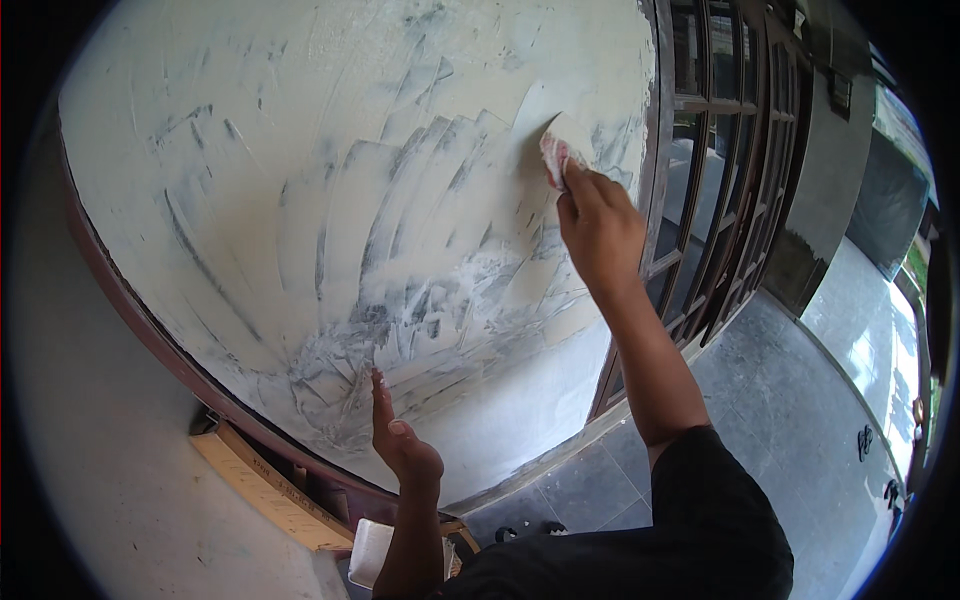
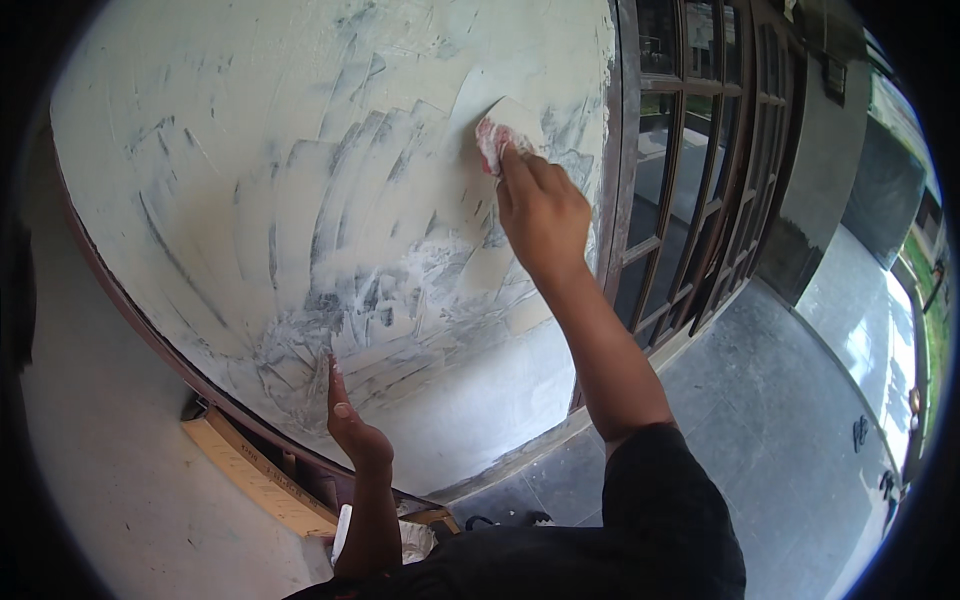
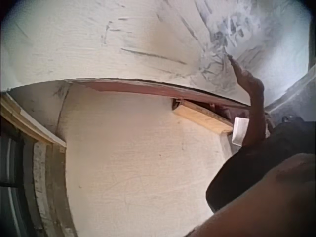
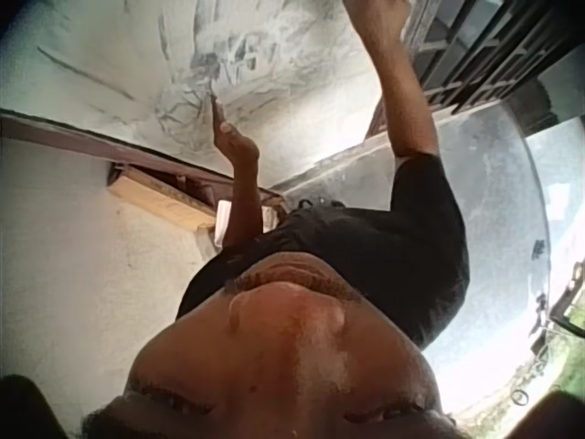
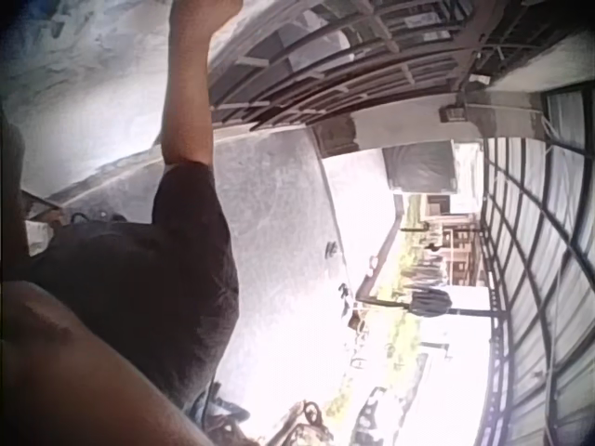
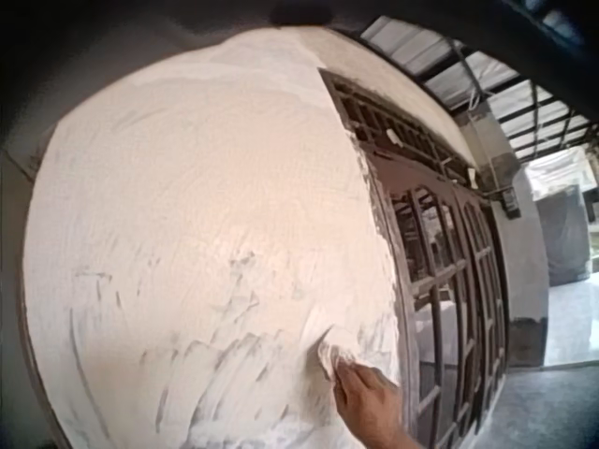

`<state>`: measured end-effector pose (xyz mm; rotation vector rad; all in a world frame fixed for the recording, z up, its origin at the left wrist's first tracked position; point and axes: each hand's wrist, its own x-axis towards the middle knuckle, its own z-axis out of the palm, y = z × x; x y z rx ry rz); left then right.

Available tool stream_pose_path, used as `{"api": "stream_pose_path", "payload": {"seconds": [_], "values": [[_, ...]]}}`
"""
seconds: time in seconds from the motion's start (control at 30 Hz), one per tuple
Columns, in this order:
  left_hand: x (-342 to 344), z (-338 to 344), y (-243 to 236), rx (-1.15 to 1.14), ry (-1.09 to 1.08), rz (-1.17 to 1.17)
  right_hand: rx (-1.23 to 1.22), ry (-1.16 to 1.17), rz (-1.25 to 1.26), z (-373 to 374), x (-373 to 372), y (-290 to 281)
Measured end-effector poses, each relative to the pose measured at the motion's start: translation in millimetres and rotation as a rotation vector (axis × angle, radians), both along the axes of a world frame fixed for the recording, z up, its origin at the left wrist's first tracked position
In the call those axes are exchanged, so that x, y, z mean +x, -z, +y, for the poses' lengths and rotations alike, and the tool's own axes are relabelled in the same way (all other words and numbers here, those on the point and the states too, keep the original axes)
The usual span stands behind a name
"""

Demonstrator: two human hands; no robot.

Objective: The person scoops plaster from a tray with a scraper and applies it across the wall surface.

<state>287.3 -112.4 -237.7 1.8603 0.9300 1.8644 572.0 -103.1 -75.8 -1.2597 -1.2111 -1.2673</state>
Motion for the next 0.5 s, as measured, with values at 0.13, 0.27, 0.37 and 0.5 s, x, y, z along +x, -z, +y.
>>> {"api": "stream_pose_path", "payload": {"seconds": [0.13,0.27,0.37,0.5], "values": [[0,5,-8,0.019,-0.019,-0.032,-0.247,-0.214,-0.135,3,-72,111],[-2,5,-8,0.052,0.006,-0.005,-0.363,-0.405,-0.013,-47,-69,98],[-1,6,-10,0.064,0.019,0.025,-0.087,-0.214,0.028,-40,-39,40],[16,5,-13,0.081,0.044,0.072,0.017,-0.031,-0.05,-2,-2,4]]}}
